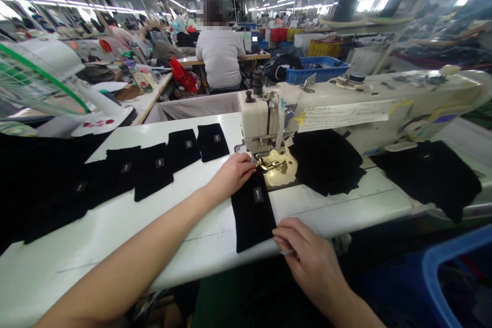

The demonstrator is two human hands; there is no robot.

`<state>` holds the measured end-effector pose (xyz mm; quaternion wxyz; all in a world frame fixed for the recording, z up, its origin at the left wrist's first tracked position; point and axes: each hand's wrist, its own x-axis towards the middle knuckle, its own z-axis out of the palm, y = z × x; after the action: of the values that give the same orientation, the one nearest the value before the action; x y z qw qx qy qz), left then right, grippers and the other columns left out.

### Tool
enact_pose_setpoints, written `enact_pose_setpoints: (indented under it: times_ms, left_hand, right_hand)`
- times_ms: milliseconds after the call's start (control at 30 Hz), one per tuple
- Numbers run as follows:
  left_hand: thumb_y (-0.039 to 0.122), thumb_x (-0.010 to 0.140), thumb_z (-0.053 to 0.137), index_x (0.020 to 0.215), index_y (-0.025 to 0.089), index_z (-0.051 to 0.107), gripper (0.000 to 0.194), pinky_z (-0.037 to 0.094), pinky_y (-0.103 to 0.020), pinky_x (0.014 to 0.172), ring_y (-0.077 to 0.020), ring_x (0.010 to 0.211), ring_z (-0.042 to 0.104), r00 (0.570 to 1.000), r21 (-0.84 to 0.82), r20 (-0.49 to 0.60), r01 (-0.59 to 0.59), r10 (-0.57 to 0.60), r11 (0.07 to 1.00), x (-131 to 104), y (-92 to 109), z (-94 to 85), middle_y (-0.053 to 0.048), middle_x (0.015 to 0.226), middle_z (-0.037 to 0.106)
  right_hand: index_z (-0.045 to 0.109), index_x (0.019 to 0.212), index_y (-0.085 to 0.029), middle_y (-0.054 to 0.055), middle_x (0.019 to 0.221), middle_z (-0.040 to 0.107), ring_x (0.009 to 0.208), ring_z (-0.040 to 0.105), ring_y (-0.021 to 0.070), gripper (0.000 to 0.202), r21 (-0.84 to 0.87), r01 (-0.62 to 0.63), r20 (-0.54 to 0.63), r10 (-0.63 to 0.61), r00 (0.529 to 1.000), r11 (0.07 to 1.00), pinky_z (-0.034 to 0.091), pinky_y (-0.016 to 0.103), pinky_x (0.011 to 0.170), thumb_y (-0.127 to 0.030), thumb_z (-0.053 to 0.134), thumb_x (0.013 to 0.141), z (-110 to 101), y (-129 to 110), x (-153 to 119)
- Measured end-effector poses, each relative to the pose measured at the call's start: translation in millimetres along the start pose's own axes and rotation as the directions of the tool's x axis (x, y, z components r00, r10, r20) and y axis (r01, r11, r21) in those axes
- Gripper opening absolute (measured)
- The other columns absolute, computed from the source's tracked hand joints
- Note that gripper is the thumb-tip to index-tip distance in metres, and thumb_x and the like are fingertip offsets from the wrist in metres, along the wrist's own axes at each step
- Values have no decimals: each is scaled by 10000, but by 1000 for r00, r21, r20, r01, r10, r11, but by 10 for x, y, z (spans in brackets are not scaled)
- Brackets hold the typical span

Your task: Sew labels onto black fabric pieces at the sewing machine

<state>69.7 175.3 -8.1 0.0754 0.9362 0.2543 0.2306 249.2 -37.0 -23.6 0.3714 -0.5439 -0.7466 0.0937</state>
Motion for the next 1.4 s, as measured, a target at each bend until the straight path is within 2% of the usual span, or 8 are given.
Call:
enact_pose_setpoints:
  times_ms: [633,767,833,900,1000,1133,1267,1400]
  left_hand:
    - [189,977,478,1051,153,721,256,513,-396,856,-230,914,576,997,67,71,1,-6,998,23,-17,-59,-116,998,628]
    - [164,967,448,1154,133,692,309,514,-444,910,-268,1026,576,994,35,107,33,-37,999,-112,278,-196,-163,1142,618]
    - [202,972,463,1119,159,707,287,518,-436,892,-274,1032,584,986,-41,167,4,2,999,-249,548,-293,-151,1141,633]
    - [256,969,505,1066,190,722,246,523,-421,855,-270,979,603,956,-166,277,-48,93,985,-410,825,-370,-126,1049,666]
    - [247,962,518,1152,198,690,261,533,-427,888,-292,1042,619,929,-279,339,-49,146,959,-624,1093,-405,-137,1085,680]
    - [203,973,490,1282,166,611,335,546,-434,943,-311,1165,597,939,-236,295,-109,178,966,-739,1121,-353,-162,1180,667]
    - [201,983,488,1223,126,615,282,579,-407,918,-280,1116,620,945,-132,232,-206,232,970,-693,1036,-322,-144,1126,680]
    - [208,975,516,1198,118,621,262,586,-390,929,-262,1106,626,950,-91,191,-235,249,968,-618,941,-314,-135,1104,674]
  right_hand:
    - [671,986,-193,71,974,682,803,665,180,272,-37,-29,107,33,994,999,528,258,665,-44,478,864,-53,-43,88]
    - [668,1111,-180,93,1049,684,832,678,187,413,-55,10,145,-2,990,998,555,267,671,-6,454,804,-96,-47,38]
    - [656,1168,-165,114,1099,681,861,685,200,465,-63,33,158,-22,987,997,576,289,696,-2,440,789,-112,-43,7]
    - [646,1204,-148,131,1136,676,895,690,217,498,-69,47,171,-35,985,996,592,316,724,-1,436,778,-124,-35,-15]
    - [641,1232,-130,140,1153,674,938,689,231,548,-66,56,185,-43,982,996,600,342,755,16,417,753,-131,-18,-26]
    - [662,1207,-145,128,1134,677,948,679,235,558,-79,49,191,-33,981,996,591,342,749,26,416,736,-126,1,-7]
    - [662,1207,-169,108,1127,673,942,664,226,531,-92,21,221,0,975,996,565,319,737,9,459,751,-110,15,58]
    - [652,1227,-184,91,1137,663,957,642,212,554,-126,-13,249,44,968,992,536,295,741,19,467,746,-98,34,189]
